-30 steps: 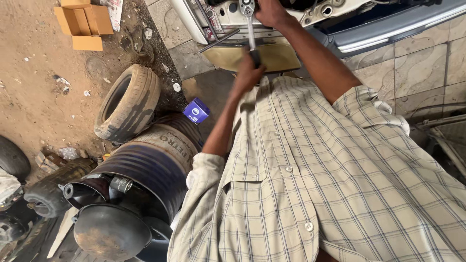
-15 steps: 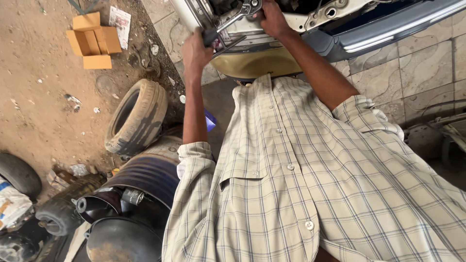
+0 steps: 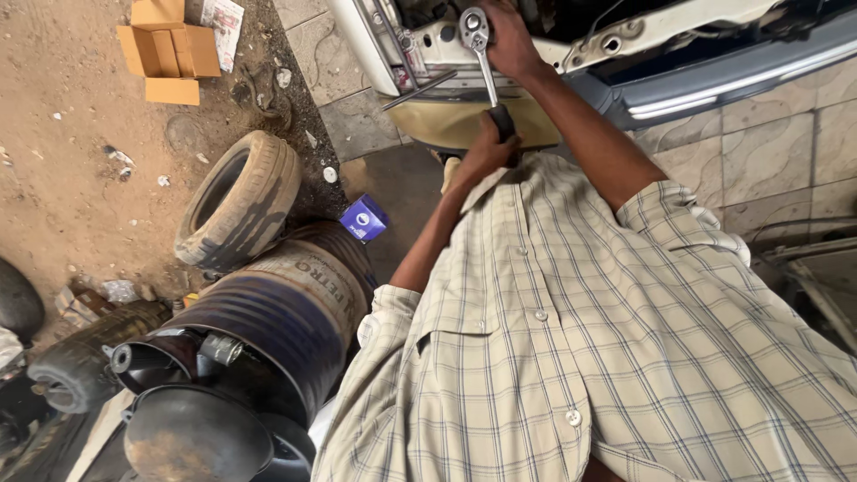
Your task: The person uses a ratchet wrench to tighten bolts on the front bumper and engine bay of a car. They adjust the socket size on the ratchet and work on different fasteners under the hood and on the front fascia.
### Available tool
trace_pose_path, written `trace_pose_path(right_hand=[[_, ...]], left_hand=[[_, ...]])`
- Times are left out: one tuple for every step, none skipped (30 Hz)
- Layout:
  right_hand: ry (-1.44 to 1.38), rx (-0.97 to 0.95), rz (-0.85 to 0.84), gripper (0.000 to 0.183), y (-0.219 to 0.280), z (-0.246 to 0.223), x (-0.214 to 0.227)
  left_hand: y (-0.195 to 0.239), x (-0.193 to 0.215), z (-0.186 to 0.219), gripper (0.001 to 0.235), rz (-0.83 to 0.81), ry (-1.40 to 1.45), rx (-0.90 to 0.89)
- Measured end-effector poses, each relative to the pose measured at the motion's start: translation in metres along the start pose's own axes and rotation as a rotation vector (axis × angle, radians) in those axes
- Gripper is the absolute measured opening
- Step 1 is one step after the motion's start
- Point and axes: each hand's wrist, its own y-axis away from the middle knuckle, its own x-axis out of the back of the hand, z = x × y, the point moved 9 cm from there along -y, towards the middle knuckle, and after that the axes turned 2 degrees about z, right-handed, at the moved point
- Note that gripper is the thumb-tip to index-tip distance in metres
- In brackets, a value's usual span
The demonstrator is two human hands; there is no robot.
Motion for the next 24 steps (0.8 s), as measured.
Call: trace_pose_path(right_hand=[[-0.006,-0.019,-0.029,0.034,-0.003,0.002,0.000],[-0.010,-0.039,-0.063,0.035,-0.003,0.005,0.001],[0.017,-0.011,-0.067,0.033,-0.005,0.006,0.002],[0.042,0.017,-0.079,0.030,-0.004,0.008,0.002],[0.066,0.046,-0.092,0.028,-0.002,0.011,0.001],[0.050,0.058,-0.104,0.030,-0.001,0.015,-0.001],[0.034,0.071,-0.116,0.032,0.000,0.021,-0.001],[0.014,0.084,-0.125,0.034,0.001,0.025,-0.003],[0.034,0.079,-0.135,0.035,0.003,0.030,-0.005],[0.053,0.076,-0.141,0.037,0.002,0.035,-0.007],[0.071,0.074,-0.147,0.040,0.001,0.038,-0.010],[0.072,0.013,-0.190,0.035,0.004,0.046,-0.015],[0.074,-0.049,-0.233,0.031,0.007,0.051,-0.018],[0.080,-0.109,-0.268,0.026,0.006,0.057,-0.020],[0.070,-0.063,-0.237,0.031,0.004,0.052,-0.017],[0.061,-0.019,-0.202,0.035,0.003,0.046,-0.014],[0.052,0.026,-0.167,0.040,0.001,0.039,-0.010],[0.074,0.038,-0.149,0.040,0.003,0.034,-0.010],[0.097,0.050,-0.130,0.040,0.005,0.027,-0.010],[0.123,0.063,-0.107,0.041,0.002,0.023,-0.008],[0.098,0.022,-0.115,0.039,0.000,0.024,-0.008],[0.072,-0.023,-0.121,0.037,0.000,0.025,-0.008],[0.045,-0.068,-0.126,0.036,-0.001,0.026,-0.009],[0.041,-0.109,-0.134,0.033,0.002,0.027,-0.011]], left_hand=[[-0.004,-0.005,0.006,0.062,0.056,-0.002,-0.049],[-0.007,-0.015,0.005,0.063,0.059,0.050,-0.017],[-0.011,-0.023,0.006,0.063,0.062,0.102,0.014],[-0.013,-0.030,0.006,0.064,0.068,0.159,0.049],[-0.015,-0.037,0.007,0.064,0.078,0.264,0.087],[-0.016,-0.040,0.008,0.065,0.093,0.369,0.124],[-0.016,-0.045,0.010,0.065,0.108,0.473,0.161],[-0.016,-0.045,0.013,0.064,0.131,0.424,0.168],[-0.016,-0.044,0.016,0.064,0.154,0.375,0.176],[-0.014,-0.040,0.017,0.064,0.177,0.321,0.184],[-0.012,-0.032,0.021,0.062,0.218,0.253,0.136],[-0.007,-0.026,0.023,0.061,0.250,0.181,0.089],[-0.001,-0.020,0.025,0.060,0.281,0.109,0.042],[0.001,-0.016,0.017,0.058,0.269,0.115,0.077],[0.006,-0.011,0.008,0.057,0.256,0.121,0.112],[0.012,-0.004,-0.002,0.055,0.239,0.126,0.144],[0.015,0.008,-0.010,0.056,0.248,0.084,0.146],[0.022,0.022,-0.019,0.057,0.251,0.041,0.149],[0.028,0.038,-0.027,0.058,0.253,-0.003,0.153],[0.030,0.058,-0.028,0.053,0.258,-0.051,0.084],[0.032,0.078,-0.026,0.048,0.262,-0.098,0.015],[0.032,0.100,-0.038,0.048,0.242,-0.062,0.091],[0.034,0.124,-0.049,0.049,0.223,-0.026,0.167],[0.032,0.156,-0.043,0.044,0.261,-0.025,0.083]])
